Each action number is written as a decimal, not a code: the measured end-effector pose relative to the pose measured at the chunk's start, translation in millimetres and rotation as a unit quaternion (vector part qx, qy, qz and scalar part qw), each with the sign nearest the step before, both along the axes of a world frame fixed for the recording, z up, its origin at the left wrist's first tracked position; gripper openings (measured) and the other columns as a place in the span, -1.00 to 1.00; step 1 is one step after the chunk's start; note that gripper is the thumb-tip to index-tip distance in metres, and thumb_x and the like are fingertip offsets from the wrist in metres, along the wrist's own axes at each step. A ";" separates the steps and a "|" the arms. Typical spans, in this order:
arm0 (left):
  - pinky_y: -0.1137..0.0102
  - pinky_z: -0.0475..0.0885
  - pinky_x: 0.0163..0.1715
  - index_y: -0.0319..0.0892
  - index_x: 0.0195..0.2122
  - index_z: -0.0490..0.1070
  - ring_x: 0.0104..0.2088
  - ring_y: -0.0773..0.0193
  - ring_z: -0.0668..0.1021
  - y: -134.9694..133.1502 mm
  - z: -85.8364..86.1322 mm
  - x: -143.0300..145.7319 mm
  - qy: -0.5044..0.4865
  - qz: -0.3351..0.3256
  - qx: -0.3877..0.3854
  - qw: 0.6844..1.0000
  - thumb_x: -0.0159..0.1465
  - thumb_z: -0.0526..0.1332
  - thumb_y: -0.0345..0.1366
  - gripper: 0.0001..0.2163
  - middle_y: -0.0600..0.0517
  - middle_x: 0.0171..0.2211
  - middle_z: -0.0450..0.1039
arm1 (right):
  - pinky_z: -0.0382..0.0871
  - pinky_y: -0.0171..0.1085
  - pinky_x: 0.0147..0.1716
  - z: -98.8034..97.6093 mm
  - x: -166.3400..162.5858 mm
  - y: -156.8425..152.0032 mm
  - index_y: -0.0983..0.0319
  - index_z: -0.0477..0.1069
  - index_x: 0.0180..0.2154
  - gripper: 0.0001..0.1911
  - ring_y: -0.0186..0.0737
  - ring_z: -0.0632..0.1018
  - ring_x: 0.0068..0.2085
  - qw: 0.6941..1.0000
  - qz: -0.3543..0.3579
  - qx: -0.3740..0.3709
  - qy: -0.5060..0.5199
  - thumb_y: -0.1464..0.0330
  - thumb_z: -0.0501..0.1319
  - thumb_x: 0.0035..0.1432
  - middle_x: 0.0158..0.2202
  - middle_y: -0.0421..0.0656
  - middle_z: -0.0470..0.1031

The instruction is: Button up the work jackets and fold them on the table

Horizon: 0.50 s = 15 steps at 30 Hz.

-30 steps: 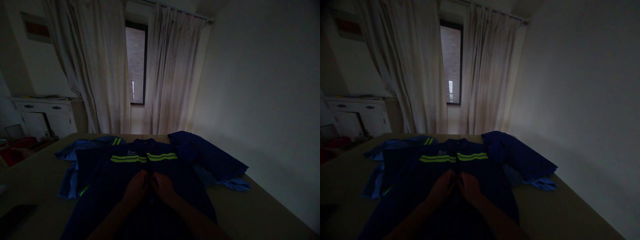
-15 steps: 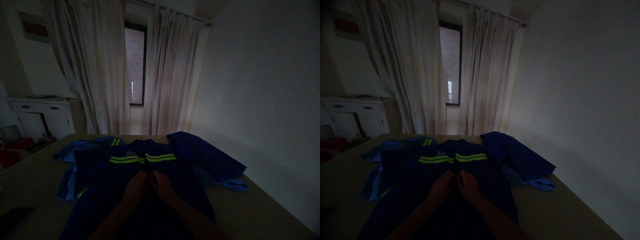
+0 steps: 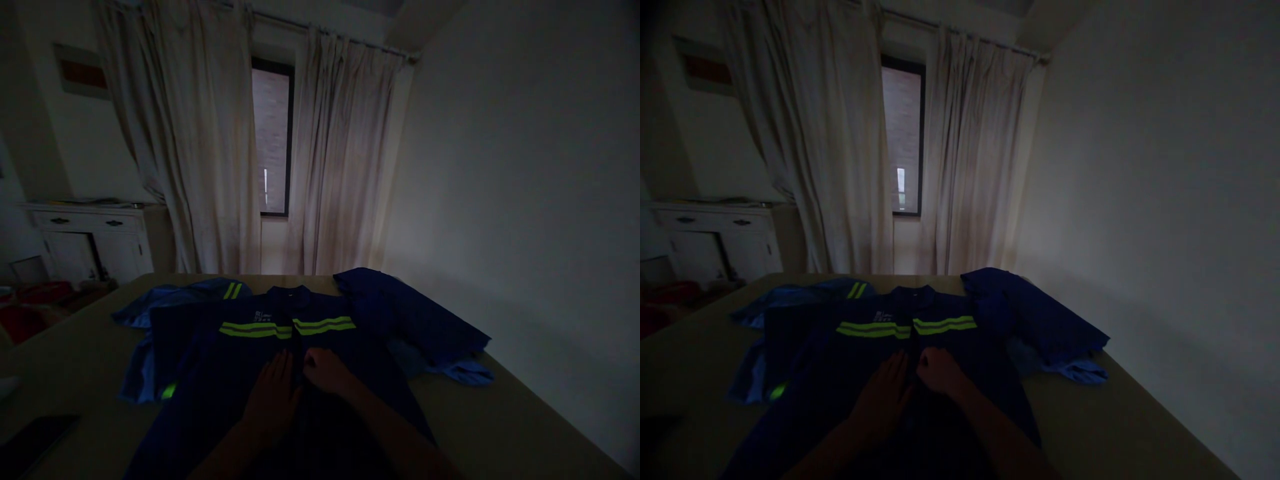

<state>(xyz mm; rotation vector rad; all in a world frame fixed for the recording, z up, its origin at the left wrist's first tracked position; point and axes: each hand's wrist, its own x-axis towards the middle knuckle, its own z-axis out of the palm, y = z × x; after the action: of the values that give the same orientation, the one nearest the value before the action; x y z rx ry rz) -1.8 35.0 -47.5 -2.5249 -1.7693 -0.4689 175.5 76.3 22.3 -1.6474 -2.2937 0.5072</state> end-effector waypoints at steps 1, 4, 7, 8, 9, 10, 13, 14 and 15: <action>-0.08 0.18 0.34 -0.23 0.37 0.25 0.40 -0.14 0.25 -6.1 2.5 0.7 -0.003 0.001 -0.008 1.000 0.43 0.00 -0.05 -0.44 -0.25 0.41 0.17 | 0.40 -0.19 -0.22 3.4 -2.5 2.1 0.14 0.54 -0.17 -0.80 -0.01 0.65 -0.13 1.000 -0.009 0.002 -0.027 0.30 0.20 0.18 -0.16 -0.08 0.66; -0.10 0.30 0.24 -0.16 0.27 0.40 0.31 -0.21 0.37 -11.5 23.6 1.8 0.000 -0.004 -0.031 1.000 0.38 0.08 -0.06 -0.50 -0.26 0.32 0.34 | 0.40 -0.13 -0.22 6.1 -14.2 11.4 0.13 0.48 -0.05 -0.71 0.05 0.64 -0.11 0.997 -0.021 0.041 -0.064 0.29 0.21 0.18 -0.09 -0.02 0.63; 0.07 0.47 0.00 -0.11 -0.01 0.55 0.05 -0.11 0.59 12.7 53.1 1.5 0.000 0.016 -0.075 0.997 0.36 0.10 -0.18 -0.70 -0.21 0.02 0.58 | 0.40 -0.16 -0.17 -2.0 -24.8 21.0 0.12 0.45 0.00 -0.71 -0.04 0.63 -0.06 0.997 -0.029 0.069 -0.035 0.35 0.08 0.30 -0.02 -0.05 0.61; 0.13 0.49 -0.06 -0.12 -0.07 0.55 -0.04 -0.05 0.63 25.4 60.4 1.6 -0.009 0.038 -0.087 0.995 0.37 0.09 -0.22 -0.74 -0.18 -0.06 0.61 | 0.39 -0.18 -0.15 -5.7 -26.5 23.1 0.11 0.46 0.00 -0.70 -0.07 0.62 -0.05 0.996 -0.040 0.071 -0.026 0.37 0.04 0.32 -0.01 -0.08 0.60; 0.16 0.50 -0.11 -0.14 -0.09 0.53 -0.10 -0.01 0.65 38.3 65.1 1.9 -0.019 0.061 -0.089 0.994 0.39 0.06 -0.26 -0.74 -0.18 -0.12 0.62 | 0.39 -0.19 -0.14 -9.3 -26.9 24.3 0.10 0.46 0.01 -0.68 -0.10 0.62 -0.04 0.996 -0.047 0.073 -0.021 0.38 0.02 0.34 -0.01 -0.09 0.60; 0.19 0.50 -0.12 -0.16 -0.07 0.51 -0.12 0.01 0.66 50.3 66.8 2.4 -0.031 0.080 -0.086 0.993 0.42 0.02 -0.30 -0.73 -0.18 -0.15 0.62 | 0.39 -0.20 -0.12 -12.5 -26.4 24.6 0.09 0.46 0.03 -0.67 -0.11 0.62 -0.03 0.996 -0.049 0.076 -0.017 0.38 0.02 0.35 0.00 -0.11 0.60; 0.19 0.47 -0.02 -0.22 0.02 0.46 -0.03 0.05 0.64 73.4 57.4 5.1 -0.057 0.085 -0.051 0.993 0.47 -0.08 -0.34 -0.67 -0.22 -0.08 0.61 | 0.40 -0.22 -0.09 -18.1 -21.2 21.6 0.10 0.48 0.01 -0.67 -0.12 0.61 -0.03 0.996 -0.029 0.078 -0.012 0.38 0.02 0.36 -0.01 -0.12 0.58; 0.19 0.44 0.03 -0.21 0.04 0.45 0.01 0.06 0.62 76.4 51.6 5.7 -0.065 0.073 -0.041 0.994 0.48 -0.09 -0.34 -0.67 -0.21 -0.03 0.59 | 0.41 -0.22 -0.09 -19.0 -19.5 20.2 0.10 0.49 0.00 -0.68 -0.12 0.61 -0.04 0.997 -0.023 0.080 -0.008 0.39 0.02 0.36 -0.03 -0.11 0.57; 0.18 0.41 0.09 -0.20 0.05 0.45 0.06 0.07 0.59 77.6 45.9 5.8 -0.072 0.059 -0.032 0.995 0.48 -0.08 -0.34 -0.67 -0.20 0.02 0.58 | 0.41 -0.22 -0.09 -19.6 -18.1 19.0 0.11 0.50 -0.02 -0.68 -0.12 0.61 -0.06 0.996 -0.021 0.081 -0.003 0.38 0.01 0.37 -0.03 -0.11 0.57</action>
<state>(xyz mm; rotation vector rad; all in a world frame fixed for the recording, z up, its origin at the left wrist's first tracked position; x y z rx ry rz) 4.0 112.6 -1.6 -2.4675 -2.0012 -0.6116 157.4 95.2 2.8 -1.6177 -2.2334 0.2991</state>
